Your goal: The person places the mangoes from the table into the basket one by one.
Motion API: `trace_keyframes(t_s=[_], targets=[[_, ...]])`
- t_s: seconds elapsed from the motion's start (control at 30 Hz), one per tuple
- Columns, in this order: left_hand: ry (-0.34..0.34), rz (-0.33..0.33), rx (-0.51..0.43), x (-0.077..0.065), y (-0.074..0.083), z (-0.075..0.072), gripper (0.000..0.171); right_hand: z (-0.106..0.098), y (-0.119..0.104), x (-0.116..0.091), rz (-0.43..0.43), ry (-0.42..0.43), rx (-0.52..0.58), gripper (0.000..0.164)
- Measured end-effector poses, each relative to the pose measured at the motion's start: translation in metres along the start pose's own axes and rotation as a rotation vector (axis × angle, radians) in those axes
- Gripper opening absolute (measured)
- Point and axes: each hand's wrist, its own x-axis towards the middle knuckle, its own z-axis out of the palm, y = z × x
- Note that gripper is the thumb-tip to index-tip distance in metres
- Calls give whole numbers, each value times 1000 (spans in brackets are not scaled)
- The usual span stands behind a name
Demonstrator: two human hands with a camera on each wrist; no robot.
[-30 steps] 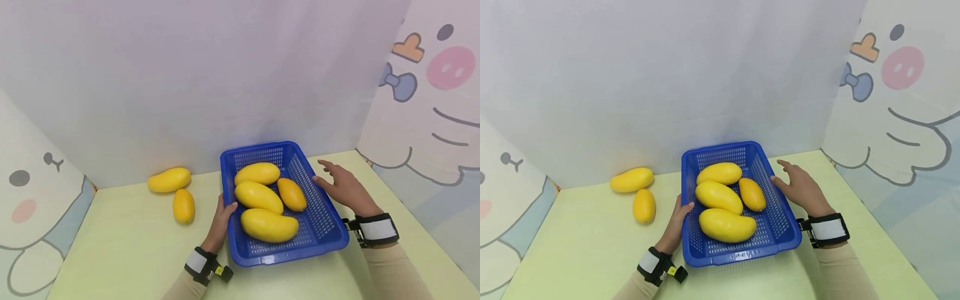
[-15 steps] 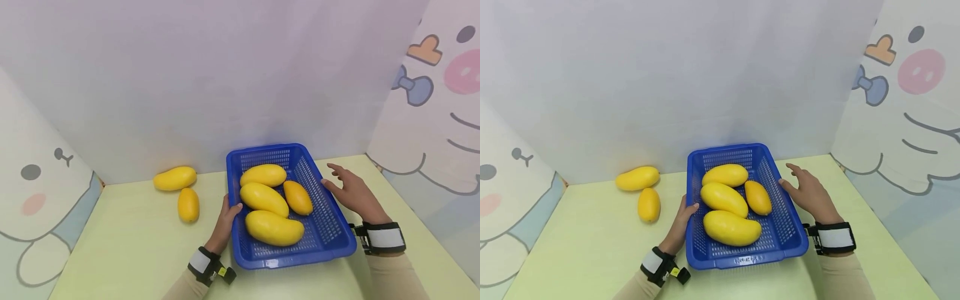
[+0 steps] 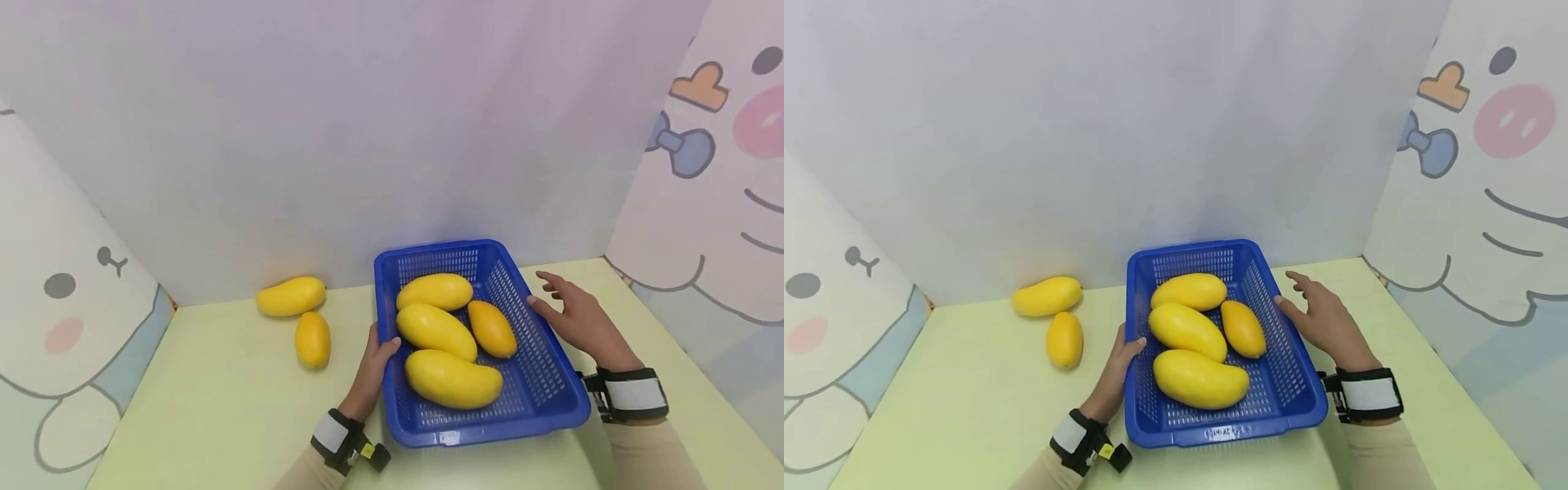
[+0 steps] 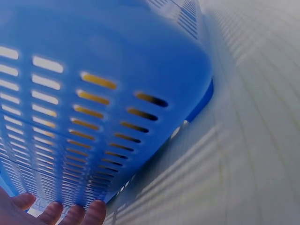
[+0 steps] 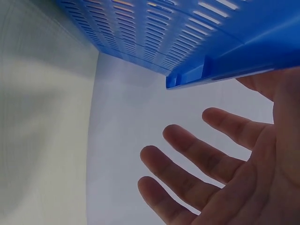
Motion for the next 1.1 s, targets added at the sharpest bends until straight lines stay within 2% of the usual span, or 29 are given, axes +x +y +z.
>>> trace_keyframes(t_s=[0.17,0.3,0.47,0.67,0.83,1.0,1.1], targets=[[4,7,-8,-3,-1,0,55,5,1,1,-10,-4,34,69],[16,-4,-3,-5,-1,0,54,12,5,5,4,-41,124,75],[24,5,0,-5,-2,-1,53,22,8,10,38,-147,332,79],[19,21,28,-3,-3,2,54,25,8,9,73,-225,580,78],[24,8,38,-5,-1,3,55,27,8,11,118,-294,785,74],[28,5,49,-5,4,3,56,30,7,13,101,-307,816,77],[28,-5,53,-3,5,4,57,31,8,12,75,-281,780,79]])
